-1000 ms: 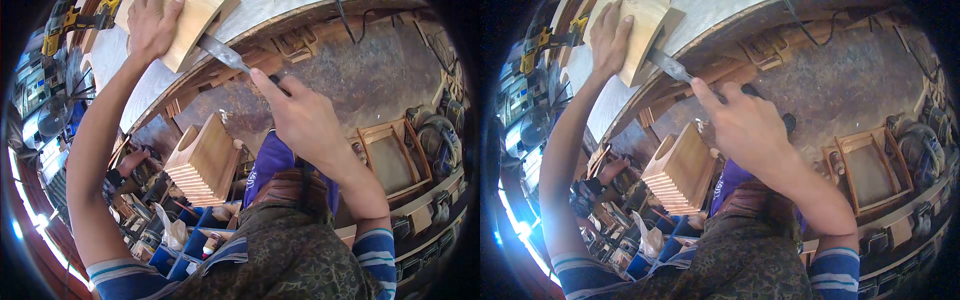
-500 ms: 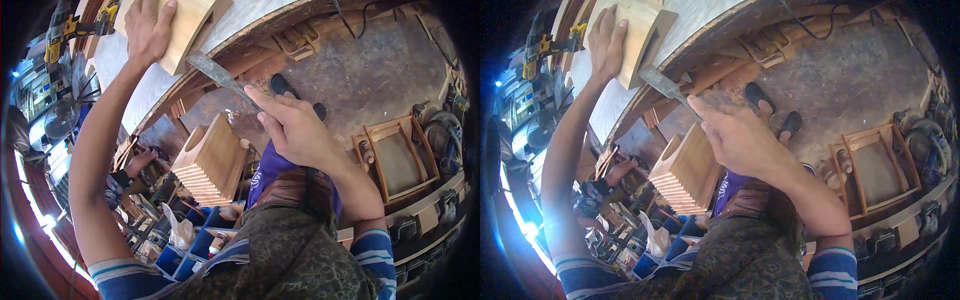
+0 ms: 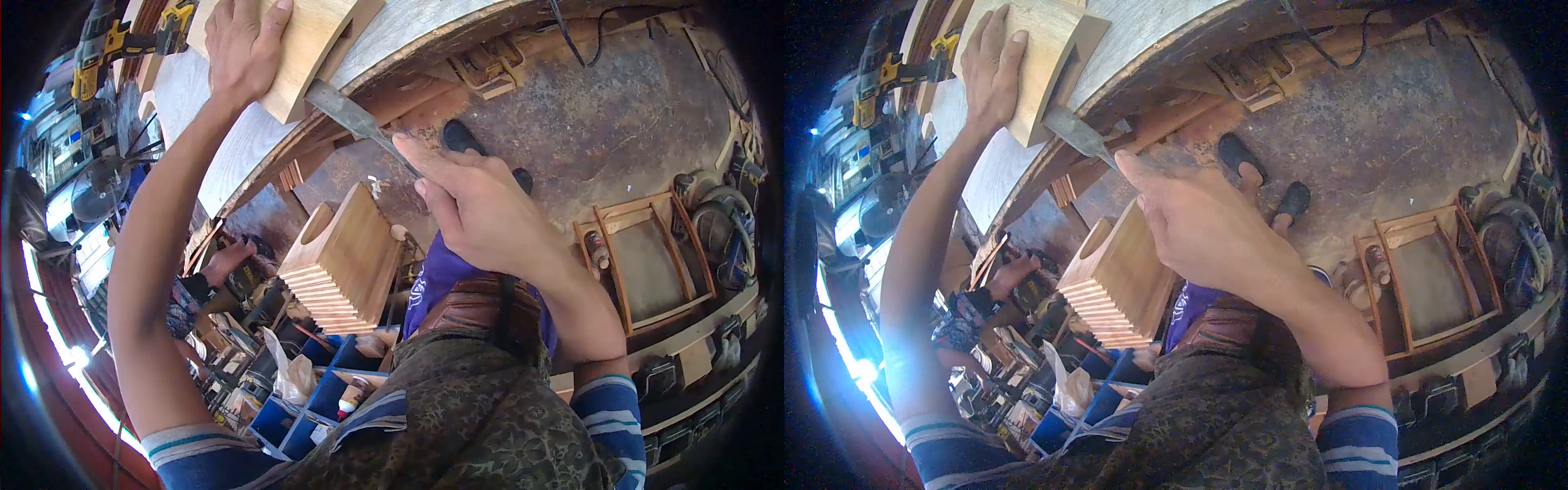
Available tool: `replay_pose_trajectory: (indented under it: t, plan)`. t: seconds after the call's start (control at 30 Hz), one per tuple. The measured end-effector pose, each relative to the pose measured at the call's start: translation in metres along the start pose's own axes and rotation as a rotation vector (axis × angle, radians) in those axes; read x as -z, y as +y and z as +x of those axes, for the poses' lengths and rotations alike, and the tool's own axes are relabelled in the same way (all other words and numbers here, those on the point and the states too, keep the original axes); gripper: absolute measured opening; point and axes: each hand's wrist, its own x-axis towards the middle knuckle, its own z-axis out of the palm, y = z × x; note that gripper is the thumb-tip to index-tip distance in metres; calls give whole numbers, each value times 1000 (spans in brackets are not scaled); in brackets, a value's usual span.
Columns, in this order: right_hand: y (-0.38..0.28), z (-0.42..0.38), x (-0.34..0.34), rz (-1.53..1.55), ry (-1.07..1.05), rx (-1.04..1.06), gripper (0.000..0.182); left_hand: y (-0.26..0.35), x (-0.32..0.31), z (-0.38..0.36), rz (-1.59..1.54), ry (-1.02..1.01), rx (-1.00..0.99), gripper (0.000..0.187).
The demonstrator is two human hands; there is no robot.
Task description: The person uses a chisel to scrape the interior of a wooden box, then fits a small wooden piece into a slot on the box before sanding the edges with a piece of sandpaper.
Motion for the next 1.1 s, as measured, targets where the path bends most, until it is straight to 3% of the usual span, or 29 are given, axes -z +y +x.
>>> replay_pose_trajectory:
  t: [0.4,0.47,0.5,0.53,0.8,1.0,1.1]
  plan:
    - [-7,5,12,4,-92,-44,49,-6,-2,0,9,2,6,71]
    - [-1,6,8,-32,-32,31,49,-11,-5,3,12,10,-2,71]
    - [-3,7,10,-33,-28,31,49,-16,-10,4,9,56,-74,69]
    - [-7,8,13,-43,-68,-11,48,-19,-11,5,7,104,-143,67]
    - [-4,12,7,-30,-117,-90,45,-22,-14,5,18,100,-136,67]
    - [-5,10,0,-35,-80,-57,48,-17,-12,2,15,97,-115,68]
    - [-12,-31,18,-71,82,8,49,-9,-10,0,-72,186,-73,67]
